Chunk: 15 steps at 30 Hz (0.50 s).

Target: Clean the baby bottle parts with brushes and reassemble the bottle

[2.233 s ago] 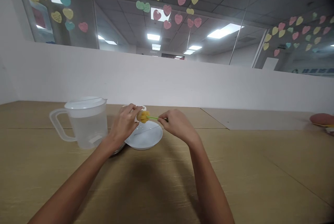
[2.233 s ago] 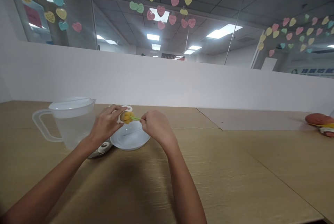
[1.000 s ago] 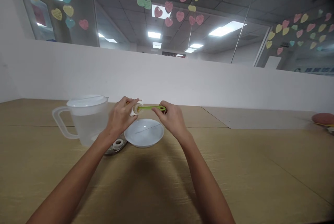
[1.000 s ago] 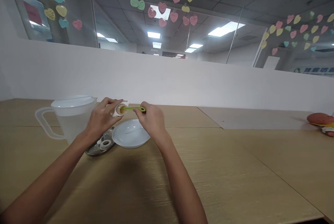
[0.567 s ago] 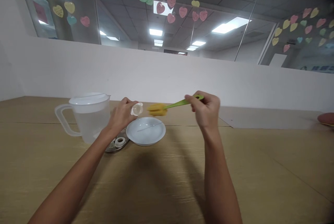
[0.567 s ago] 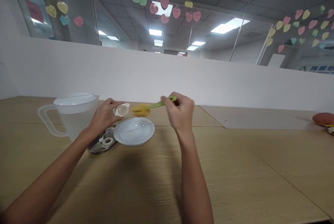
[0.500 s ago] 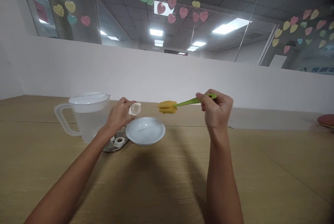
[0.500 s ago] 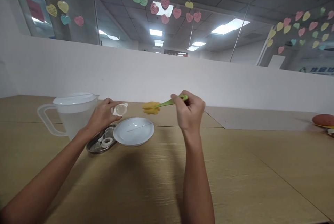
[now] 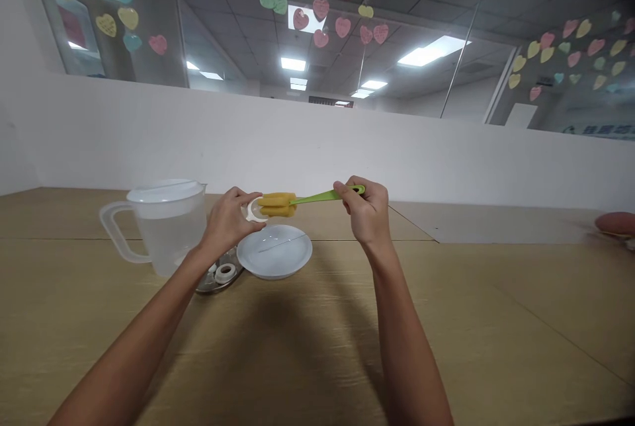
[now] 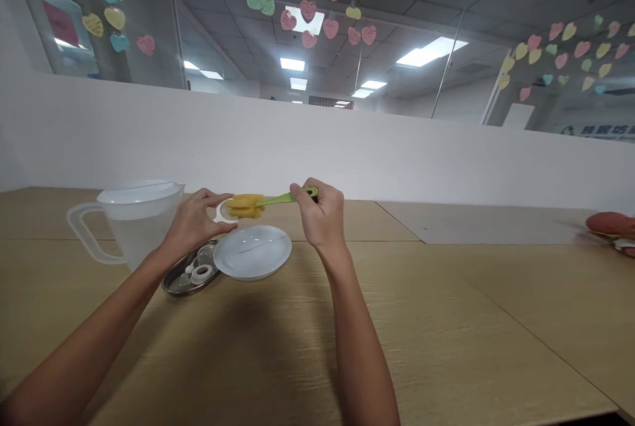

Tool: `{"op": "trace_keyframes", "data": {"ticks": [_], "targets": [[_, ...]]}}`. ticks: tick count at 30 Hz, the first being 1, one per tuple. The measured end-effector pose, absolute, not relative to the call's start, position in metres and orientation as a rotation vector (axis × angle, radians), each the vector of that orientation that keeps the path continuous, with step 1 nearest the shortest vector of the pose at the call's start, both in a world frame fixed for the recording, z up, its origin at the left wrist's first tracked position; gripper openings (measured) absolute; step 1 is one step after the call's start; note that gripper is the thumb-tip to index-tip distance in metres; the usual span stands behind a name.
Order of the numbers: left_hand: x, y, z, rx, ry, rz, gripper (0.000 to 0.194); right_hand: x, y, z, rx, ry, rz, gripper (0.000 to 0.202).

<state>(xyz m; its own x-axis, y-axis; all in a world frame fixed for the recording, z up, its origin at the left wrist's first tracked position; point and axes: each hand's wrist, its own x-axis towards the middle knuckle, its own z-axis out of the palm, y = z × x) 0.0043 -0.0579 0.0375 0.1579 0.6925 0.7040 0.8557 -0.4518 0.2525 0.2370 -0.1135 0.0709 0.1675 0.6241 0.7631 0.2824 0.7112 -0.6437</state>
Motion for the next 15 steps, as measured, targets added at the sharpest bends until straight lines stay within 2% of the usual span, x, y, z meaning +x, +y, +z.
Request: {"op": "trace_keyframes", "data": {"ticks": [15], "targets": [[0.013, -0.071, 0.039, -2.253, -1.391, -1.146, 0.049, 0.238, -0.085, 0.062, -0.707, -1.25, 0.573, 0.038]]}}
